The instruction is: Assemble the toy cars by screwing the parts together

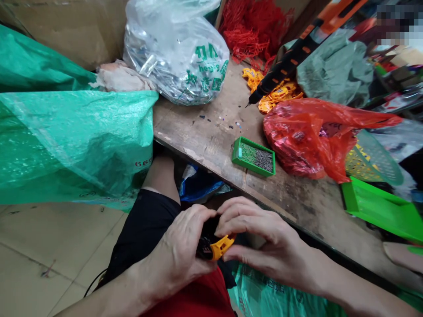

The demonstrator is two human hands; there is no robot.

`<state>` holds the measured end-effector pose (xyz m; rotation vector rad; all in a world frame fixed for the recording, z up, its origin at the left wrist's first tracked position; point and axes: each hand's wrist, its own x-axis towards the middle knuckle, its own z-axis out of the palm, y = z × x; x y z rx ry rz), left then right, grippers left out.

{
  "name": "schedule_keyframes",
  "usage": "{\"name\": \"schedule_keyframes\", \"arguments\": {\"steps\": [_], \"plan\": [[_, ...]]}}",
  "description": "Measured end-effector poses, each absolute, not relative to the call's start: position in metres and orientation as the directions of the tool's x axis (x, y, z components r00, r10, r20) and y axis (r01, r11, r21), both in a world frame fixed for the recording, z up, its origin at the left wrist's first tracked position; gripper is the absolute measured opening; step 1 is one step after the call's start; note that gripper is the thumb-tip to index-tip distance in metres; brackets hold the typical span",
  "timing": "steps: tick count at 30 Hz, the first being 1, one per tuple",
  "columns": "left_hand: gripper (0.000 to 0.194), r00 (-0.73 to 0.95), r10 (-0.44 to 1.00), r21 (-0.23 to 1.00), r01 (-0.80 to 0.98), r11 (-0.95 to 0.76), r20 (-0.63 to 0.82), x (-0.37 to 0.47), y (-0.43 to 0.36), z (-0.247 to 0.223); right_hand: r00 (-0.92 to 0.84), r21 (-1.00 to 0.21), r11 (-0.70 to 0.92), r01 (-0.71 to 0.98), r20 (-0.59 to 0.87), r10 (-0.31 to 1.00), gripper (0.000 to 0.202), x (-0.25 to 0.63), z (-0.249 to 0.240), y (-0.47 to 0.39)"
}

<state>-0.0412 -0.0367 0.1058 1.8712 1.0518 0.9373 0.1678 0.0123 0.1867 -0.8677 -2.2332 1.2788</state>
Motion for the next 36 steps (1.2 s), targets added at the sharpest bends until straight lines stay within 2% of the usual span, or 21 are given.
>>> {"name": "schedule_keyframes", "arguments": {"steps": [3,6,12,21,29,32,36], "plan": [[0.064,0.399,0.846,0.742,0.431,-0.513,0.354,-0.043,-0.041,0.100,-0.703,-0.755,0.545,0.365,0.160,0.693,0.046,0.173,0.189,0.006],[0.062,0.418,0.813,0.661,0.481,-0.576,0.405,-0.045,-0.045,0.098,-0.679,-0.674,0.596,0.436,0.188,0.710,0.066,0.177,0.187,0.000],[0.056,0.461,0.765,0.579,0.501,-0.643,0.451,-0.051,-0.044,0.097,-0.643,-0.627,0.632,0.455,0.259,0.720,0.076,0.180,0.175,-0.008],[0.049,0.468,0.763,0.553,0.526,-0.646,0.446,-0.054,-0.045,0.096,-0.654,-0.666,0.614,0.425,0.243,0.717,0.073,0.180,0.169,-0.007],[0.061,0.428,0.799,0.672,0.445,-0.593,0.422,-0.053,-0.044,0.085,-0.673,-0.697,0.601,0.391,0.228,0.703,0.070,0.178,0.173,-0.006],[0.064,0.402,0.794,0.679,0.420,-0.602,0.455,-0.053,-0.043,0.082,-0.677,-0.695,0.609,0.382,0.239,0.696,0.062,0.174,0.173,-0.004],[0.058,0.341,0.796,0.683,0.410,-0.605,0.501,-0.051,-0.043,0.079,-0.710,-0.686,0.647,0.334,0.268,0.651,0.043,0.169,0.175,0.001]]}}
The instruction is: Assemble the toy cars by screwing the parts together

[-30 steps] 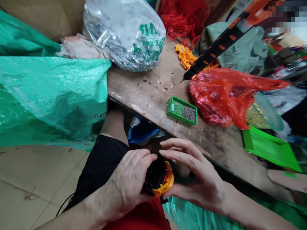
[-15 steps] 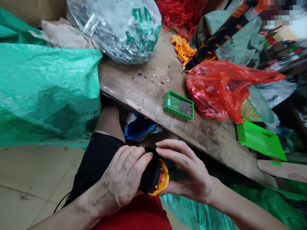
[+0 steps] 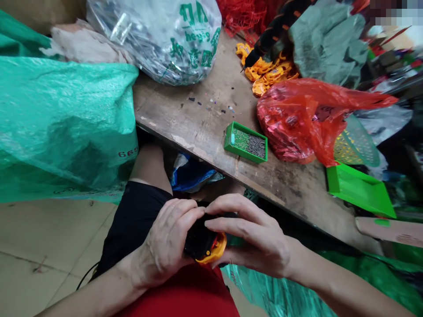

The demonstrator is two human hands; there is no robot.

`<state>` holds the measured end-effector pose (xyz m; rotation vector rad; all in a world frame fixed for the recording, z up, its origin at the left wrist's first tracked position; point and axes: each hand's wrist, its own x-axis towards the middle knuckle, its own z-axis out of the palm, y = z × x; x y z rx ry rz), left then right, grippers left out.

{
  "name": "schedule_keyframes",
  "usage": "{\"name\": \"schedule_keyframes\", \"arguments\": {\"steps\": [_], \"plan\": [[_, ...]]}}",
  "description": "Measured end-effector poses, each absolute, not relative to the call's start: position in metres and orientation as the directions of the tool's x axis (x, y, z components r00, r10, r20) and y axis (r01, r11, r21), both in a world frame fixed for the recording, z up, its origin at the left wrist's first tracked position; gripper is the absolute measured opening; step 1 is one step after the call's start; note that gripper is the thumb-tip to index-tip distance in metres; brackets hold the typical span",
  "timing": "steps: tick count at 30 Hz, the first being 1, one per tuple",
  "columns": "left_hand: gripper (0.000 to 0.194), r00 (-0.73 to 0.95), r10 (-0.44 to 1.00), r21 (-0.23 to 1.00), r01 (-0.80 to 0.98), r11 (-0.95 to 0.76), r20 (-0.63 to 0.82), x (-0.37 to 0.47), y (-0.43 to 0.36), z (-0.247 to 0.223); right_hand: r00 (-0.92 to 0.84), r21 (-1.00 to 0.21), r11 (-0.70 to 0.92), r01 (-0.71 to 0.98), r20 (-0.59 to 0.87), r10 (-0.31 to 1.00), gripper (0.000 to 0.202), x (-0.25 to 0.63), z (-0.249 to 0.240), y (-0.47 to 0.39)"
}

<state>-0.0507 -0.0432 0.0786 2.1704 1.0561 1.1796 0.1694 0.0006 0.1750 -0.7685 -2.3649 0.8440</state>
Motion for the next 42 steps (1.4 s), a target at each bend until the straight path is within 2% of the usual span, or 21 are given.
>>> {"name": "schedule_keyframes", "arguments": {"steps": [3,11,17,20,22,25,29,32,37,39,42], "plan": [[0.054,0.314,0.803,0.695,0.403,-0.595,0.506,-0.048,-0.044,0.078,-0.727,-0.698,0.641,0.319,0.253,0.638,0.037,0.169,0.177,0.003],[0.049,0.237,0.834,0.737,0.392,-0.551,0.498,-0.040,-0.041,0.087,-0.729,-0.784,0.545,0.298,0.181,0.660,0.034,0.171,0.175,0.003],[0.049,0.194,0.841,0.748,0.388,-0.538,0.505,-0.037,-0.042,0.089,-0.687,-0.816,0.486,0.312,0.160,0.709,0.036,0.172,0.175,0.002],[0.049,0.188,0.840,0.742,0.399,-0.539,0.509,-0.036,-0.041,0.091,-0.657,-0.816,0.475,0.330,0.164,0.736,0.044,0.174,0.173,-0.004],[0.045,0.178,0.835,0.724,0.426,-0.543,0.521,-0.037,-0.039,0.094,-0.589,-0.838,0.427,0.339,0.165,0.791,0.055,0.172,0.167,-0.012],[0.041,0.157,0.811,0.662,0.501,-0.557,0.563,-0.037,-0.033,0.097,-0.367,-0.917,0.279,0.287,0.164,0.916,0.065,0.164,0.153,-0.028],[0.040,0.156,0.785,0.572,0.603,-0.557,0.600,-0.037,-0.027,0.095,-0.118,-0.973,0.116,0.200,0.093,0.989,0.047,0.145,0.138,-0.048],[0.039,0.171,0.785,0.534,0.645,-0.546,0.596,-0.037,-0.027,0.090,-0.079,-0.978,0.072,0.196,0.057,0.995,0.044,0.135,0.131,-0.056],[0.042,0.213,0.822,0.498,0.706,-0.503,0.528,-0.036,-0.034,0.087,-0.052,-0.999,-0.017,0.050,-0.020,0.998,0.062,0.131,0.123,-0.061],[0.043,0.224,0.826,0.502,0.702,-0.505,0.517,-0.035,-0.035,0.089,-0.008,-0.998,-0.053,0.026,-0.053,0.999,0.058,0.131,0.123,-0.061],[0.044,0.229,0.822,0.497,0.701,-0.511,0.522,-0.032,-0.037,0.091,0.022,-0.995,-0.054,0.080,-0.052,0.998,0.052,0.133,0.124,-0.058]]}}
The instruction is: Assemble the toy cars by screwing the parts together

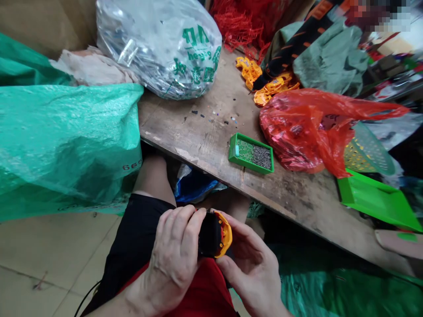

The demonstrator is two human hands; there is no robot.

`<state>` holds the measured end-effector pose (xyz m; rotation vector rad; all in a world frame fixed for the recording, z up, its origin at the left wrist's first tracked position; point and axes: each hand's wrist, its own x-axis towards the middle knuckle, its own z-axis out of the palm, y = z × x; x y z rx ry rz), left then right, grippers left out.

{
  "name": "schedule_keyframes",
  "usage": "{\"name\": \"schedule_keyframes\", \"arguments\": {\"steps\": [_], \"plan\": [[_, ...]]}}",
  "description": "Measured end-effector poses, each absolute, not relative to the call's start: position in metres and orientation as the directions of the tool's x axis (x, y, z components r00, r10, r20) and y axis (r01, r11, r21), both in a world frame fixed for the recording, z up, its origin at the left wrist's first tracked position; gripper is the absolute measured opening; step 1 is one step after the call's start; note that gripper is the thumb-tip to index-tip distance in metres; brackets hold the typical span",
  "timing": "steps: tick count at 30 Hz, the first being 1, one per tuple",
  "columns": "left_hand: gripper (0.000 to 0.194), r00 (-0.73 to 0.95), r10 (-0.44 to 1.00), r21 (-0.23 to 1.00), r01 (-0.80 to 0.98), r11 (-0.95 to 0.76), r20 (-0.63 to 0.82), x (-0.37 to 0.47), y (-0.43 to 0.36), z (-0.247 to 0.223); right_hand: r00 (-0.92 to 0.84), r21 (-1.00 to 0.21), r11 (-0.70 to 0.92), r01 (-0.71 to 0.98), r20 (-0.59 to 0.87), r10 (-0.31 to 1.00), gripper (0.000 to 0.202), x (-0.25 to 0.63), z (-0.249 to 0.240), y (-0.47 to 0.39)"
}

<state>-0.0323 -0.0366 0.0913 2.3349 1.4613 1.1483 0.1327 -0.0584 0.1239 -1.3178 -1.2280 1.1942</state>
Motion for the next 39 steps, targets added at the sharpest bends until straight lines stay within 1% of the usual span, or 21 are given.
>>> {"name": "schedule_keyframes", "arguments": {"steps": [2,4,8,12,16,19,22,24,27,33,39], "plan": [[0.041,0.226,0.815,0.483,0.709,-0.513,0.533,-0.031,-0.037,0.093,0.024,-0.992,-0.027,0.126,-0.024,0.999,0.050,0.134,0.125,-0.055],[0.039,0.214,0.814,0.475,0.721,-0.504,0.540,-0.030,-0.038,0.093,0.012,-0.991,-0.022,0.134,-0.020,1.000,0.049,0.136,0.126,-0.051],[0.035,0.213,0.805,0.461,0.726,-0.510,0.554,-0.028,-0.039,0.094,-0.030,-0.997,-0.041,0.071,-0.043,0.999,0.050,0.138,0.127,-0.047],[0.039,0.202,0.794,0.450,0.733,-0.511,0.573,-0.027,-0.042,0.093,-0.020,-0.997,-0.069,0.033,-0.070,0.997,0.050,0.138,0.127,-0.048],[0.041,0.196,0.808,0.437,0.758,-0.485,0.556,-0.025,-0.044,0.091,-0.039,-0.992,-0.129,0.011,-0.129,0.991,0.046,0.139,0.126,-0.048],[0.040,0.165,0.820,0.441,0.776,-0.450,0.548,-0.023,-0.046,0.090,-0.022,-0.988,-0.147,0.052,-0.149,0.989,0.048,0.138,0.125,-0.051],[0.039,0.113,0.831,0.468,0.781,-0.413,0.544,-0.021,-0.049,0.088,-0.002,-0.987,-0.125,0.105,-0.126,0.992,0.050,0.135,0.124,-0.054],[0.039,0.099,0.844,0.481,0.784,-0.393,0.527,-0.020,-0.052,0.085,-0.009,-0.989,-0.109,0.103,-0.110,0.994,0.049,0.134,0.122,-0.055],[0.043,0.100,0.853,0.492,0.780,-0.387,0.512,-0.020,-0.056,0.082,-0.016,-0.990,-0.124,0.063,-0.125,0.992,0.047,0.134,0.120,-0.056],[0.045,0.147,0.869,0.513,0.756,-0.407,0.473,-0.022,-0.053,0.083,-0.046,-0.965,-0.241,-0.101,-0.238,0.970,0.050,0.135,0.119,-0.056],[0.048,0.151,0.867,0.524,0.743,-0.416,0.475,-0.021,-0.050,0.086,-0.073,-0.936,-0.264,-0.232,-0.254,0.965,0.051,0.134,0.121,-0.052]]}}
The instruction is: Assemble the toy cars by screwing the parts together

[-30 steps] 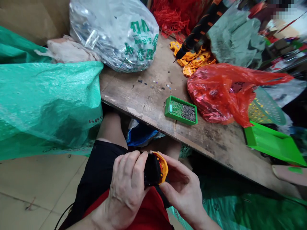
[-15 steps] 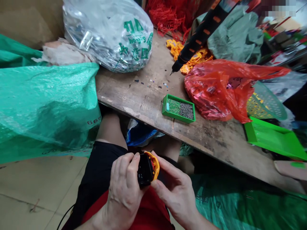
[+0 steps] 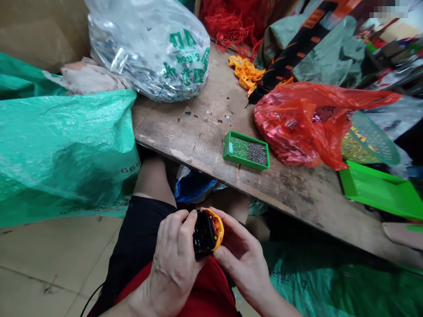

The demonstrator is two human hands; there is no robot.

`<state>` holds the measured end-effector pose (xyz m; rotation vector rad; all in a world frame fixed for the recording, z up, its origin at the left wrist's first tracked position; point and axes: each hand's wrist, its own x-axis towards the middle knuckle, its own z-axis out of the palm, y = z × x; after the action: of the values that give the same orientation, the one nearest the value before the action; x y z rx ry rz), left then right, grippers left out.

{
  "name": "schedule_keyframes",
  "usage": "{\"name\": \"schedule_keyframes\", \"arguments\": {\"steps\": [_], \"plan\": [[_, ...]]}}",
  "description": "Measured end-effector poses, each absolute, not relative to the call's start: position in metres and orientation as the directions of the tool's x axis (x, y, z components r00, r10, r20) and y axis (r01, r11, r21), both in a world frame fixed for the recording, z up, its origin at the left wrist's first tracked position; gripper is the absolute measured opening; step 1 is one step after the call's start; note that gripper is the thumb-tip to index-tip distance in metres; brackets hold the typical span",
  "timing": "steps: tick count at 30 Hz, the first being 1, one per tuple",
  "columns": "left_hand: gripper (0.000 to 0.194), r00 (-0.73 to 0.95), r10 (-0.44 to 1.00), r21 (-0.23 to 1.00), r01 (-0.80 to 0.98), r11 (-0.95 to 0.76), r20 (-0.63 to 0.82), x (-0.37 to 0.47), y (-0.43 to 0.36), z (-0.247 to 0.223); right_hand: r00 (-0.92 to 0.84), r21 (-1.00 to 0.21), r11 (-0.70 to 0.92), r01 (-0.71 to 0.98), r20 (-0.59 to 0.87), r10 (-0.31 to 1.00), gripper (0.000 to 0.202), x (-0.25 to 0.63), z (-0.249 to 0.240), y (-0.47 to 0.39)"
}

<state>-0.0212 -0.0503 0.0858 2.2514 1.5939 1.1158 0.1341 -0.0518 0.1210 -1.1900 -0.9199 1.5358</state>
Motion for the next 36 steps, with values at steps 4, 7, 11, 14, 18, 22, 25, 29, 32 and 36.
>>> {"name": "schedule_keyframes", "arguments": {"steps": [4,7,11,14,18,22,25,29,32,36], "plan": [[0.055,0.125,0.899,0.563,0.741,-0.367,0.420,-0.017,-0.053,0.079,-0.070,-0.920,-0.301,-0.250,-0.293,0.954,0.051,0.135,0.118,-0.048],[0.057,0.074,0.942,0.651,0.705,-0.282,0.328,-0.013,-0.051,0.076,-0.039,-0.927,-0.312,-0.208,-0.311,0.950,0.048,0.135,0.115,-0.044],[0.051,0.019,0.995,0.843,0.529,-0.096,0.101,-0.015,-0.039,0.085,-0.054,-0.942,-0.317,-0.107,-0.313,0.948,0.037,0.138,0.115,-0.034],[0.038,-0.016,0.986,0.921,0.355,0.160,-0.165,-0.019,-0.026,0.096,-0.092,-0.949,-0.314,-0.019,-0.312,0.946,0.034,0.142,0.116,-0.026],[0.029,-0.006,0.930,0.927,0.079,0.366,-0.367,-0.026,-0.015,0.097,-0.087,-0.940,-0.339,0.039,-0.341,0.936,0.036,0.141,0.113,-0.023],[0.031,-0.011,0.905,0.890,-0.185,0.417,-0.426,-0.033,-0.014,0.084,-0.063,-0.943,-0.331,0.012,-0.331,0.941,0.033,0.132,0.109,-0.027],[0.040,0.017,0.873,0.816,-0.348,0.462,-0.488,-0.037,-0.017,0.078,-0.037,-0.949,-0.312,0.051,-0.314,0.949,0.030,0.125,0.110,-0.030],[0.048,0.078,0.840,0.725,-0.467,0.506,-0.536,-0.038,-0.020,0.077,-0.017,-0.943,-0.291,0.163,-0.298,0.955,0.034,0.119,0.111,-0.030],[0.050,0.091,0.848,0.717,-0.491,0.494,-0.522,-0.037,-0.022,0.076,-0.056,-0.927,-0.347,0.142,-0.357,0.932,0.037,0.115,0.111,-0.028],[0.048,0.081,0.862,0.734,-0.488,0.473,-0.501,-0.036,-0.024,0.073,-0.026,-0.926,-0.367,0.086,-0.370,0.929,0.037,0.107,0.111,-0.028]]}}
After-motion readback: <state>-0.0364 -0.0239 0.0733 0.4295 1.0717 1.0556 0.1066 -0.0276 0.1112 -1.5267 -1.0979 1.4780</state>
